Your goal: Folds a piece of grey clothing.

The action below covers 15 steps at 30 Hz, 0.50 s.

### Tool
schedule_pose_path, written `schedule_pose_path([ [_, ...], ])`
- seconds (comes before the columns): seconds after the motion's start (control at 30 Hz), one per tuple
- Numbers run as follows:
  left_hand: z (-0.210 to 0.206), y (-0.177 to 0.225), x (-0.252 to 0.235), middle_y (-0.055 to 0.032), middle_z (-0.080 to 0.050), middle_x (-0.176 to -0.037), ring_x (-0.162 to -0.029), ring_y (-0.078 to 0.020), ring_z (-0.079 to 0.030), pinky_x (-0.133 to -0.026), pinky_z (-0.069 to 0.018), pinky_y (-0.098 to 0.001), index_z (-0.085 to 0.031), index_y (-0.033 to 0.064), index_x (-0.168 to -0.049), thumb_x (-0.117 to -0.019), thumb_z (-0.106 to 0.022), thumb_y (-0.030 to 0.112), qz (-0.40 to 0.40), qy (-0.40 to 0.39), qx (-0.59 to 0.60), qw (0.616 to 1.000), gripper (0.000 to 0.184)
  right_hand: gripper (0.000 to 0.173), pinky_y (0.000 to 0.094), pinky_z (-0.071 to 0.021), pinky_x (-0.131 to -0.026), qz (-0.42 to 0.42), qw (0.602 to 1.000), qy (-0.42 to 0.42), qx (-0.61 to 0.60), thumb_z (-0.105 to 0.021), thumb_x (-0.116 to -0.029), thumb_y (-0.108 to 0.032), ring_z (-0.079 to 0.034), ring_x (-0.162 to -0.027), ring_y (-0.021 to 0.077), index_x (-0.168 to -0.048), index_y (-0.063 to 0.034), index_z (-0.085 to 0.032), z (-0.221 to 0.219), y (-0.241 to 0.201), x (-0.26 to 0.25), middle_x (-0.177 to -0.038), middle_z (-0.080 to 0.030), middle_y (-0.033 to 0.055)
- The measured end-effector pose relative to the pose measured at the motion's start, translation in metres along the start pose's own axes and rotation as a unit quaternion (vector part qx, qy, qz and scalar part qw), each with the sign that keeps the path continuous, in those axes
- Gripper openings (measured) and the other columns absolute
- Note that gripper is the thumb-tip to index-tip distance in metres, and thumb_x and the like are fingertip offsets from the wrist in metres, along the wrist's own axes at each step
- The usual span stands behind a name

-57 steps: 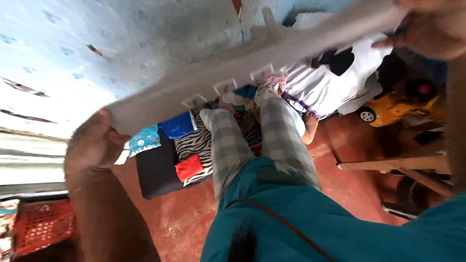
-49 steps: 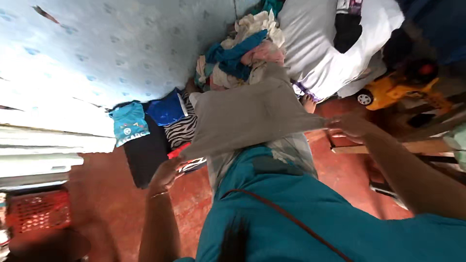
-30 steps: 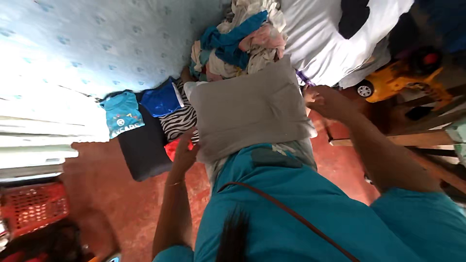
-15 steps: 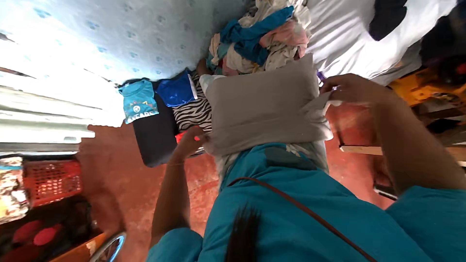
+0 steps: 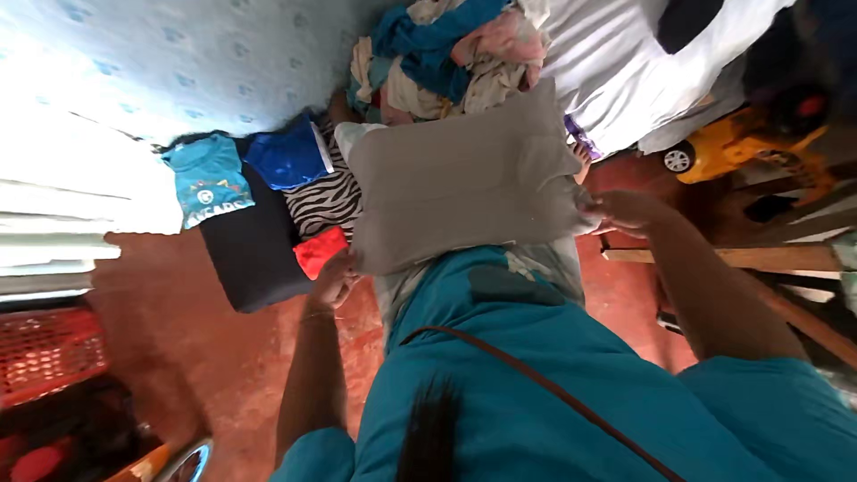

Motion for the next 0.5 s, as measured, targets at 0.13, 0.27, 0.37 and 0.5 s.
schedule_pose_path([
  [0.13,0.018,0.011,0.011,-0.0018,-0.068,-0.109,-0.097,-0.0118,-0.068,-0.09,-0.058,-0.034,-0.053,0.0071,-0.133,-0.1098,-0.043,0.024,-0.011,0.044,-0.03,0.999,0.03,0.033,0.044,-0.0567,-0.089,-0.024,0.988,-0.01,-0.151,-0.052,-0.1068,-0.018,-0.064,-0.104,0.0214,-0.136,-0.0026,-0.053,0.001,0.023,0.012,-0.122,-0.06,0.0135],
  [0.27,0.035,0.053,0.034,0.0005,-0.065,-0.108,-0.088,-0.003,-0.065,-0.08,-0.0559,-0.024,-0.052,0.0108,-0.14,-0.1061,-0.054,0.021,-0.044,0.109,-0.143,0.983,0.035,0.031,0.0471,-0.0533,-0.095,-0.018,0.983,0.05,-0.173,-0.054,-0.1063,-0.02,-0.059,-0.112,0.0231,-0.131,-0.0015,-0.055,0.03,0.02,0.03,-0.125,-0.058,0.0132],
  [0.37,0.04,0.084,0.066,0.0013,-0.065,-0.11,-0.092,-0.0019,-0.065,-0.084,-0.0568,-0.0239,-0.049,0.0089,-0.14,-0.1029,-0.058,0.016,-0.101,0.133,-0.163,0.972,0.039,0.03,0.0424,-0.0547,-0.093,-0.004,0.993,0.061,-0.096,-0.053,-0.1073,-0.02,-0.062,-0.106,0.0199,-0.127,0.0017,-0.056,0.048,0.008,0.055,-0.12,-0.06,0.0137],
  [0.5,0.033,0.104,0.1,0.0027,-0.062,-0.102,-0.086,0.003,-0.062,-0.081,-0.0534,-0.0192,-0.046,0.0042,-0.137,-0.0987,-0.064,0.012,-0.128,0.194,-0.197,0.952,0.043,0.022,0.0355,-0.0543,-0.086,0.001,0.994,0.085,-0.069,-0.058,-0.105,-0.02,-0.061,-0.092,0.0125,-0.113,0.0009,-0.061,0.054,0.007,0.075,-0.105,-0.062,0.0083],
])
Point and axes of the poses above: each hand's wrist, its own x-axis away from the middle knuckle, its own z-axis out of the back of the hand, y = z × x, the point moved 10 cm from there along -x, towards the middle knuckle
